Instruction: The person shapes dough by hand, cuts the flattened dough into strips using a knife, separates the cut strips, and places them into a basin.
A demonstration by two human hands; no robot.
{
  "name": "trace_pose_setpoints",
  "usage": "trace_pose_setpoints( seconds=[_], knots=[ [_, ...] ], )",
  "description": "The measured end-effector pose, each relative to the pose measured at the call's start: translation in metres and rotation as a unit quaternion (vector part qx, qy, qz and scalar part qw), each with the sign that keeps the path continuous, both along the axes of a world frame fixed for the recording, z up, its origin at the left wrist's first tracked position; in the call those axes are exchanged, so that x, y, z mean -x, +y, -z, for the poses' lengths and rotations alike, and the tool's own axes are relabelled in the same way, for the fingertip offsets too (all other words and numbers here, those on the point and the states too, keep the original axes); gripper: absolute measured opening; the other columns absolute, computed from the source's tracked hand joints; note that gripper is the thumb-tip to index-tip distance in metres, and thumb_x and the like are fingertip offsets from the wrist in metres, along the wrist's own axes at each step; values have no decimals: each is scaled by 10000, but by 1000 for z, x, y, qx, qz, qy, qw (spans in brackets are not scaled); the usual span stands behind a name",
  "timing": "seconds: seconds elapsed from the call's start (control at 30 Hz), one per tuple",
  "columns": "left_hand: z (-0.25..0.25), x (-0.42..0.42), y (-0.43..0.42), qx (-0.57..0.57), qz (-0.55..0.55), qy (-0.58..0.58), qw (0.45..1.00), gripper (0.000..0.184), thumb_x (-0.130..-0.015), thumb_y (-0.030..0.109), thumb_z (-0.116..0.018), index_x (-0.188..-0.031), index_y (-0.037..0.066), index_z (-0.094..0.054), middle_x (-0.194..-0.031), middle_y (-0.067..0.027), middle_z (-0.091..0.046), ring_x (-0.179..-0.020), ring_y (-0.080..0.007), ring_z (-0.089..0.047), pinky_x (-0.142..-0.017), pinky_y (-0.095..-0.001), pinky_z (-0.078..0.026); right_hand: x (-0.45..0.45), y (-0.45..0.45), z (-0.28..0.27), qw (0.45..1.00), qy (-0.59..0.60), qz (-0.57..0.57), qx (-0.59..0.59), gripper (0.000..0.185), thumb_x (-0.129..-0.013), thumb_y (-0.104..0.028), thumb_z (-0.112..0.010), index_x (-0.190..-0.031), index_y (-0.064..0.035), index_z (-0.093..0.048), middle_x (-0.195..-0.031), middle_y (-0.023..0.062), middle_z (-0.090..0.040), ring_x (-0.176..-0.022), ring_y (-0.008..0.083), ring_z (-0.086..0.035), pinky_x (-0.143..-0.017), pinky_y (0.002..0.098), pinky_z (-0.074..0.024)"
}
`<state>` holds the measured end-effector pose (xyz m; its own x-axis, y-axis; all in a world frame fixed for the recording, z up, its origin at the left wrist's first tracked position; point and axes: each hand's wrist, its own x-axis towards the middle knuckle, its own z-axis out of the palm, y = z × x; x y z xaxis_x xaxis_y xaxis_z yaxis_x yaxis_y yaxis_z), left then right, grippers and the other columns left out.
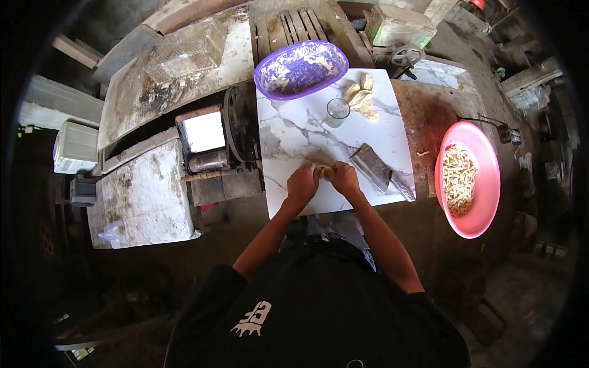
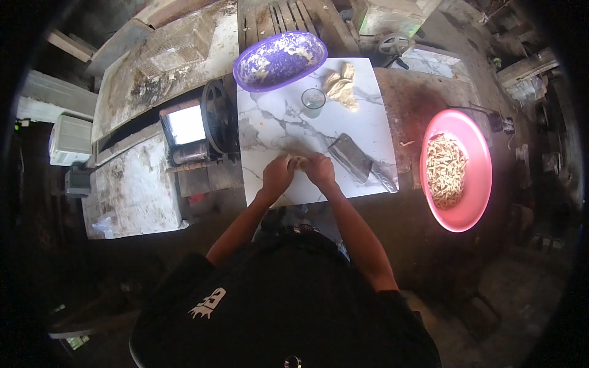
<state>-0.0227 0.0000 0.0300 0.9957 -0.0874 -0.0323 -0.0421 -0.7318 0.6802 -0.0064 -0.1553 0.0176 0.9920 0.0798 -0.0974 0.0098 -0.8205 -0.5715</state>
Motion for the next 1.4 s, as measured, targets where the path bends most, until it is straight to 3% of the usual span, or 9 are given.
trace_pose_setpoints(
  seconds=[0.07, 0.17, 0.37, 0.53, 0.7, 1.03, 1.17, 1.3, 1.4],
  knots=[
    [0, 5, 1, 12, 1, 8, 1000, 302, -942, 281, -503, -869, 8, -610, -884, -202, -644, -804, -402, -634, -707, -494, -492, -6, 1, -4, 965, 210, 104, -121, 245, -765, -122, -727, -959, -5, -633, -713, 127, -690, -694, 281, -691, -641, 377, -543],
    [6, 12, -1, 57, 11, 14, 998, 327, -922, 310, -548, -878, -5, -621, -868, -213, -644, -798, -400, -634, -701, -478, -494, 0, 9, -39, 934, 239, 194, -183, 273, -783, -115, -712, -1003, 10, -611, -750, 121, -703, -728, 231, -702, -650, 361, -558],
    [16, 8, -2, 202, -30, 135, 969, 436, -904, 402, -606, -916, -34, -631, -842, -220, -653, -785, -368, -646, -684, -423, -495, 31, 0, -34, 973, 47, -22, -226, 340, -791, -82, -711, -1107, 6, -620, -917, 145, -709, -850, 218, -690, -749, 329, -547],
    [19, 10, -6, 271, -28, 176, 946, 409, -932, 375, -575, -951, -31, -615, -831, -207, -651, -781, -358, -640, -698, -425, -487, 30, -17, -34, 987, 17, -15, -157, 373, -795, -83, -718, -1147, -16, -611, -1016, 163, -686, -914, 259, -665, -803, 359, -520],
    [12, 12, -5, 161, 79, 28, 983, 345, -968, 319, -493, -954, -9, -596, -848, -237, -649, -809, -416, -628, -710, -481, -487, 34, -13, -41, 959, 76, 39, -270, 358, -800, -127, -733, -1128, -30, -628, -1003, 143, -669, -855, 276, -651, -775, 372, -515],
    [-5, -4, -6, -45, -59, 67, 995, 468, -969, 388, -458, -804, 4, -669, -749, -223, -663, -727, -418, -644, -680, -512, -507, 35, 9, -31, 992, -92, -20, -80, 298, -799, 3, -605, -1094, -31, -632, -947, 211, -620, -911, 386, -605, -796, 442, -500],
    [30, -29, 7, 155, -65, 211, 963, 539, -973, 442, -448, -786, -17, -661, -720, -200, -664, -653, -366, -649, -675, -472, -515, 45, 18, -29, 975, -193, -35, -106, 339, -815, 19, -575, -1146, -37, -630, -962, 199, -629, -939, 389, -598, -802, 451, -497],
    [10, -29, 0, 346, -90, 324, 876, 557, -978, 450, -430, -788, -30, -639, -696, -196, -650, -621, -335, -633, -682, -441, -506, 43, 7, -24, 973, -133, -49, -184, 359, -827, 38, -608, -1184, -5, -612, -972, 178, -628, -904, 358, -631, -781, 390, -518],
    [14, -21, -8, 214, 34, 186, 958, 540, -975, 438, -434, -814, -34, -640, -736, -224, -655, -672, -378, -642, -703, -448, -505, 37, 3, -35, 955, 9, 60, -289, 371, -838, 24, -621, -1208, 11, -591, -1053, 188, -626, -938, 341, -637, -792, 376, -518]
  ],
)
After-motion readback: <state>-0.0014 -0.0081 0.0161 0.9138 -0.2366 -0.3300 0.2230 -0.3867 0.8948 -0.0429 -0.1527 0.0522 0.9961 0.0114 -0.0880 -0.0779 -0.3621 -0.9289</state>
